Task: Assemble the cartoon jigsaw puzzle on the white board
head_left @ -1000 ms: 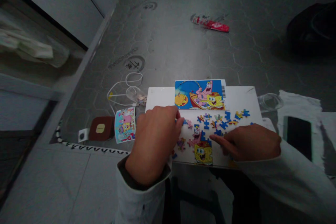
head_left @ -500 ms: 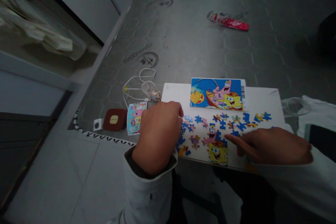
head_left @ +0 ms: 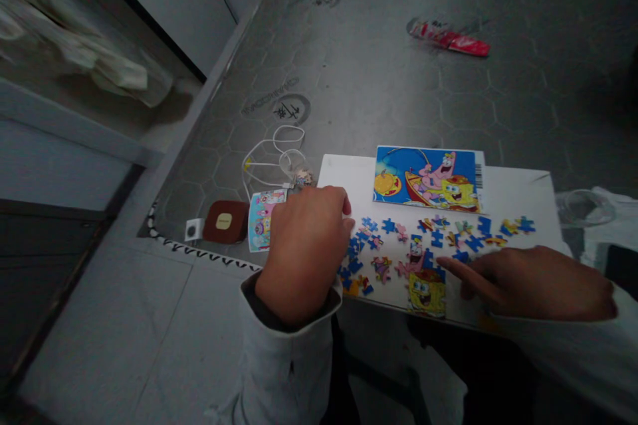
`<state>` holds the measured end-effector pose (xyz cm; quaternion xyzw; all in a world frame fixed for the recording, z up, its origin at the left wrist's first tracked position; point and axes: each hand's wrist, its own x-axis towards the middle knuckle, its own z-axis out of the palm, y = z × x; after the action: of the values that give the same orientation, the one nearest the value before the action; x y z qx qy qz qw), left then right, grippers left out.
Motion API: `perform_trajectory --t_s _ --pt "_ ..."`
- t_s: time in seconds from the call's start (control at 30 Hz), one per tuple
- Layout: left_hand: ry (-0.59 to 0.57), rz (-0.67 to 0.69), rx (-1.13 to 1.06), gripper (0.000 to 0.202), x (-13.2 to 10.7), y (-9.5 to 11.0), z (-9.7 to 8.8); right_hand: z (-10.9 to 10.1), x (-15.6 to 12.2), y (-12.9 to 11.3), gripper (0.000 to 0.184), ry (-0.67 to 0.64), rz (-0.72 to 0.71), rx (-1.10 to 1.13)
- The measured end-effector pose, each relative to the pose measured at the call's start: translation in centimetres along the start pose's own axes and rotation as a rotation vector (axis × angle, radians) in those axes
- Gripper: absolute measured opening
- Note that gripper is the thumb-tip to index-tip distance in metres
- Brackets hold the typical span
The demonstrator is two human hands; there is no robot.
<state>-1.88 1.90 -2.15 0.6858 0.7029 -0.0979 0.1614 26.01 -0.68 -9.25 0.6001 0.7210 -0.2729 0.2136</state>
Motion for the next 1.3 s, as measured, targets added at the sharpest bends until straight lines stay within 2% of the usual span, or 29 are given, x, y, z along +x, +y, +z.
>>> perform_trajectory --t_s 0.03,0.1,0.23,0.3,0.53,0.67,0.8,1.03,1.17,1.3 --pt "-0.007 0.009 0.005 0.011 0.0 0.2 0.0 -0.2 0.0 -0.2 0.073 -0.078 0.011 -0.011" --pt "-0.031 0.032 0.017 0.015 0.0 0.7 0.2 -0.6 0.0 -0.7 0.074 -0.145 0.020 -0.030" --pt "-0.064 0.067 0.038 0.021 0.2 1.8 0.6 -0.8 -0.1 -0.9 0.077 -0.118 0.002 -0.023" --pt "-0.056 0.074 0.034 0.020 0.3 2.0 0.8 -0.8 -0.1 -0.9 0.079 -0.118 0.041 -0.032" --pt "-0.089 0.055 0.032 0.011 0.9 1.9 0.9 -1.8 -0.6 -1.6 0.074 -0.147 0.091 -0.072" --pt "-0.104 0.048 0.050 0.008 0.8 2.1 0.6 -2.4 -1.1 -2.1 0.070 -0.095 0.096 -0.110" --pt "-0.108 0.022 0.035 0.008 0.8 2.2 0.7 -2.6 -1.4 -2.1 0.068 -0.104 0.085 -0.103" --pt "-0.110 0.049 0.067 0.004 0.9 2.2 1.0 -2.5 -1.3 -1.5 0.076 -0.085 0.069 -0.100" --pt "-0.117 0.097 0.044 0.002 0.8 2.0 0.9 -2.7 -1.3 -1.8 0.074 -0.098 0.075 -0.119" --pt "-0.134 0.205 -0.093 0.004 0.7 2.2 0.5 -2.5 -1.4 -2.3 0.072 -0.060 0.080 -0.137"
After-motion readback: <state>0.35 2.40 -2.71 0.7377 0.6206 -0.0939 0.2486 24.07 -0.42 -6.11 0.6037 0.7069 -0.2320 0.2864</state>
